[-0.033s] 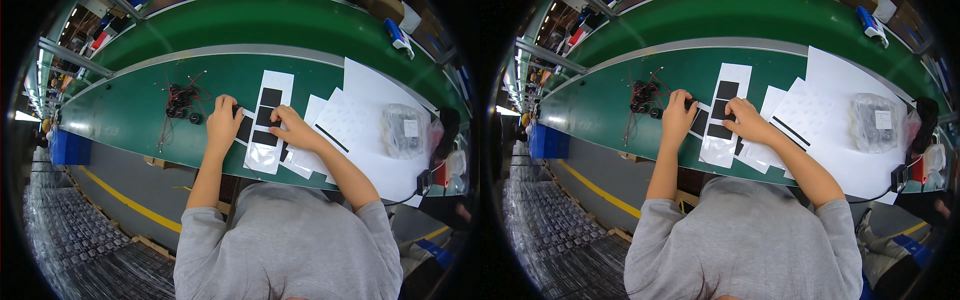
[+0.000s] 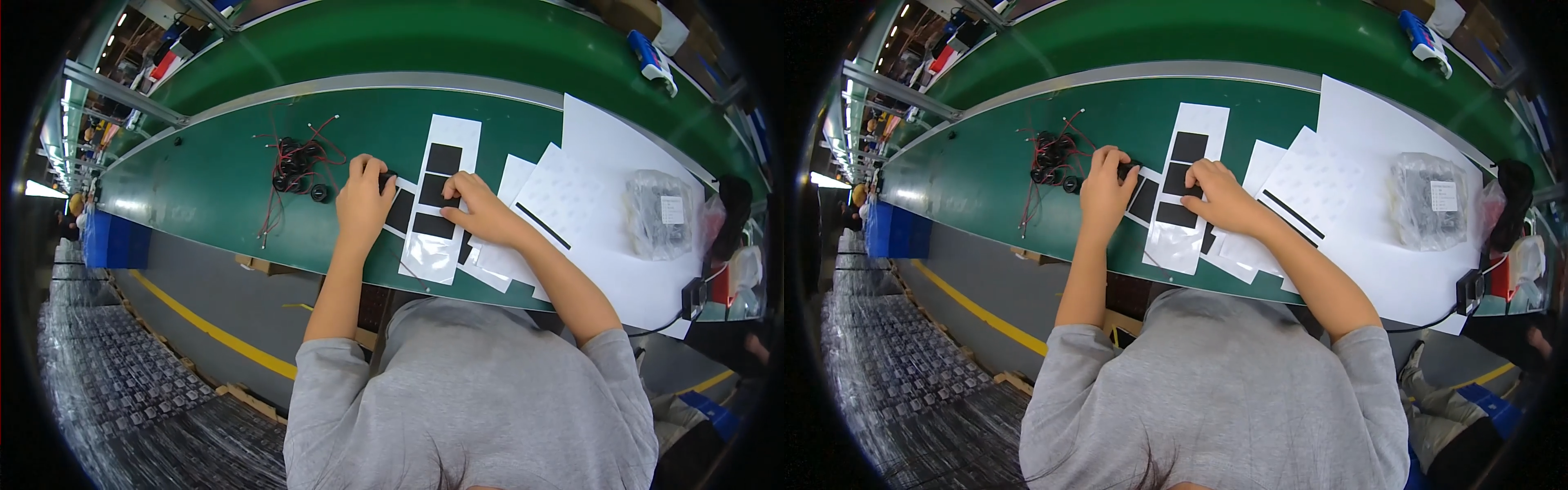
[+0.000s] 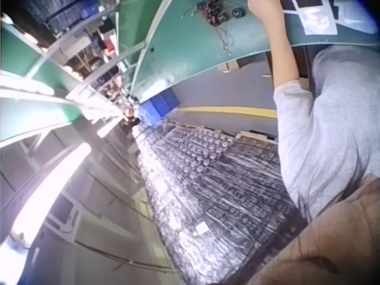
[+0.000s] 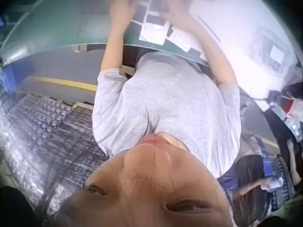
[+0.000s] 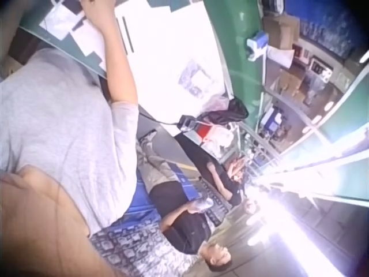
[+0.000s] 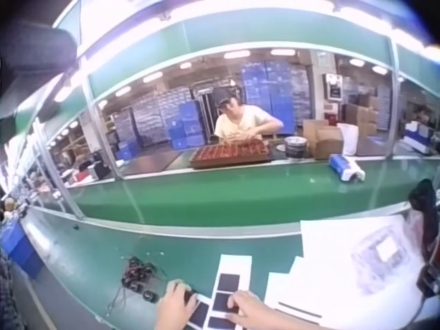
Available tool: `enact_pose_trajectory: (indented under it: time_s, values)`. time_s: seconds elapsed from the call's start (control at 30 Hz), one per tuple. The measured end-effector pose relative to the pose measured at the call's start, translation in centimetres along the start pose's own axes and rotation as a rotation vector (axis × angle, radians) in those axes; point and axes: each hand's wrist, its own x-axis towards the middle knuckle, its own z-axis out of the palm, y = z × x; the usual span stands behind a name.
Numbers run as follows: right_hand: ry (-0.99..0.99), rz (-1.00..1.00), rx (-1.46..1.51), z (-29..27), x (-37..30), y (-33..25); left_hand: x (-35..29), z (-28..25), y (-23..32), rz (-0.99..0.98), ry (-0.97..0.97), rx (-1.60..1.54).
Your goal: Manually attaching adhesive foam strips to small circular electronic components, such as speakers or buzzers, on an assembly line.
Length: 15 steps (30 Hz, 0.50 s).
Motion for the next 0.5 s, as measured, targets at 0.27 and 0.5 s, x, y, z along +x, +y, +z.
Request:
enact_pose_trajectory:
  time_s: [0.27, 0.5]
  values:
    - [-0.009, 0.011, 0.015, -0.2, 0.0, 0.2, -0.3, -4.7, -4.1, -0.126, 0.117, 0.209]
    - [0.001, -0.012, 0.007, 0.0, 0.1, 0.4, -1.1, -4.7, -8.0, -0.145, 0.0, 0.212]
